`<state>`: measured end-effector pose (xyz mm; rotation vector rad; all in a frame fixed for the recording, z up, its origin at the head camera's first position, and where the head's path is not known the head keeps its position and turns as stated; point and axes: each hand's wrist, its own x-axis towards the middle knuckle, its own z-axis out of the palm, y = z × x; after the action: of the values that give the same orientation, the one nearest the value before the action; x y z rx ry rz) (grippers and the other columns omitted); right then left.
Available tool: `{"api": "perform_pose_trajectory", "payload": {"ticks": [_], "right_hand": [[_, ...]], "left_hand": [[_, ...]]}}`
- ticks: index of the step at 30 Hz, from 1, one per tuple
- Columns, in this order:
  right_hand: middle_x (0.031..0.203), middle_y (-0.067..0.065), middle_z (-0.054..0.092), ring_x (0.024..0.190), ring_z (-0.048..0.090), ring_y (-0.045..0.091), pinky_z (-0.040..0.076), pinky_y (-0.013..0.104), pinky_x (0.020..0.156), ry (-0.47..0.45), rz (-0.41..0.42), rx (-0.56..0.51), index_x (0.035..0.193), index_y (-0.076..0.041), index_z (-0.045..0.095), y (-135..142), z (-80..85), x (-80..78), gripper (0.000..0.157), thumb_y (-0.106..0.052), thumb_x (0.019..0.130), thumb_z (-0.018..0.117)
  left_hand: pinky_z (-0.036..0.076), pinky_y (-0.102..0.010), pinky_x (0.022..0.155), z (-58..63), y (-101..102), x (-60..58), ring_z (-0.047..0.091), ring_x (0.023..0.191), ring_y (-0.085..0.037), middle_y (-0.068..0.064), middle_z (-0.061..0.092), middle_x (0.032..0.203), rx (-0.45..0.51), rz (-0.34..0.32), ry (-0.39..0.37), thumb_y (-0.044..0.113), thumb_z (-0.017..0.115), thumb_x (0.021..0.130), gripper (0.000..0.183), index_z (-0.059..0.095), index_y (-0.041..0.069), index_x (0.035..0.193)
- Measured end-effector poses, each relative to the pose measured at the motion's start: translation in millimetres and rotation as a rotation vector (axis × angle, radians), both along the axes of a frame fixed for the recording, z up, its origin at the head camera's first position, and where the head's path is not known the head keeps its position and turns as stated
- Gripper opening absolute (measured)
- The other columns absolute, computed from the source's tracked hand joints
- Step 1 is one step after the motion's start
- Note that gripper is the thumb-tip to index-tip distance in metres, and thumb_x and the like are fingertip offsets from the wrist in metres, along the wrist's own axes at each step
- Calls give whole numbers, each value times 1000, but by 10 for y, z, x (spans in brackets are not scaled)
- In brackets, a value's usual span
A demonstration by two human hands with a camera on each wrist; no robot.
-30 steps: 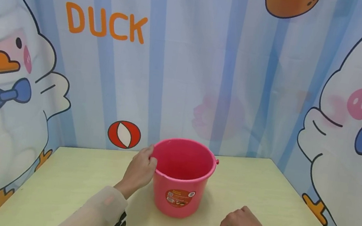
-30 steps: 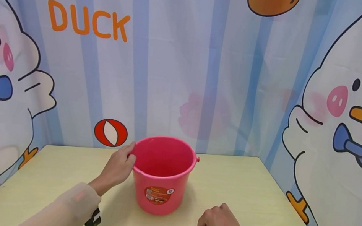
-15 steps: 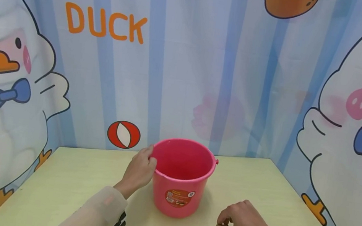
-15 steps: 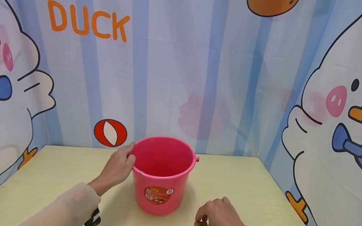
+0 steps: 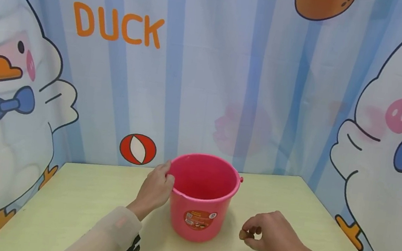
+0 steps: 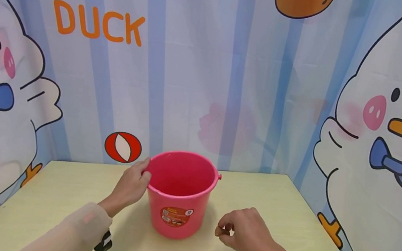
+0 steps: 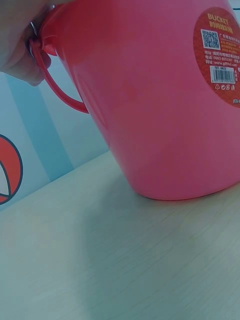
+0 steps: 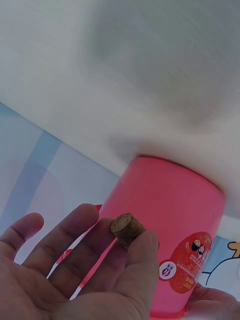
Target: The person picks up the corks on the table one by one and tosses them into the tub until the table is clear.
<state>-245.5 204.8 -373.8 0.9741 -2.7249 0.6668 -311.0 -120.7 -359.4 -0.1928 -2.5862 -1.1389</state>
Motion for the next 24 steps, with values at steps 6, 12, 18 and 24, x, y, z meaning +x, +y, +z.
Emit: {"api": "perform_pose_trajectory", "payload": {"ticks": [6, 12, 18, 24], "right_hand": [[79, -25, 67, 71, 59, -4, 55, 23, 67, 39, -48, -6, 86, -28, 78, -48, 114, 3, 16, -14, 83, 84], [79, -25, 67, 71, 59, -4, 55, 22, 66, 73, -73, -31, 87, -28, 78, -86, 197, 12, 15, -15, 83, 85], [79, -26, 66, 73, 59, -4, 54, 23, 67, 116, -93, -50, 87, -29, 78, -105, 247, 8, 17, -15, 82, 86], [79, -27, 66, 74, 59, -4, 56, 24, 68, 128, -113, -50, 87, -29, 79, -124, 310, 6, 16, -16, 82, 86]], "left_hand": [[49, -56, 104, 1, 5, 2, 45, 139, -40, -19, 42, 158, 9, 3, -10, 18, 42, 103, 57, 36, -1, 157], [49, -56, 104, 5, 9, 0, 45, 139, -40, -18, 42, 158, 9, 4, -12, 19, 42, 103, 57, 36, -1, 157], [47, -58, 106, 7, 8, -7, 45, 140, -40, -18, 42, 158, 3, 0, -6, 19, 41, 103, 57, 36, -1, 157], [48, -58, 106, 7, -1, -1, 46, 139, -40, -18, 42, 158, -4, -1, -5, 19, 41, 103, 58, 35, -1, 157]]}}
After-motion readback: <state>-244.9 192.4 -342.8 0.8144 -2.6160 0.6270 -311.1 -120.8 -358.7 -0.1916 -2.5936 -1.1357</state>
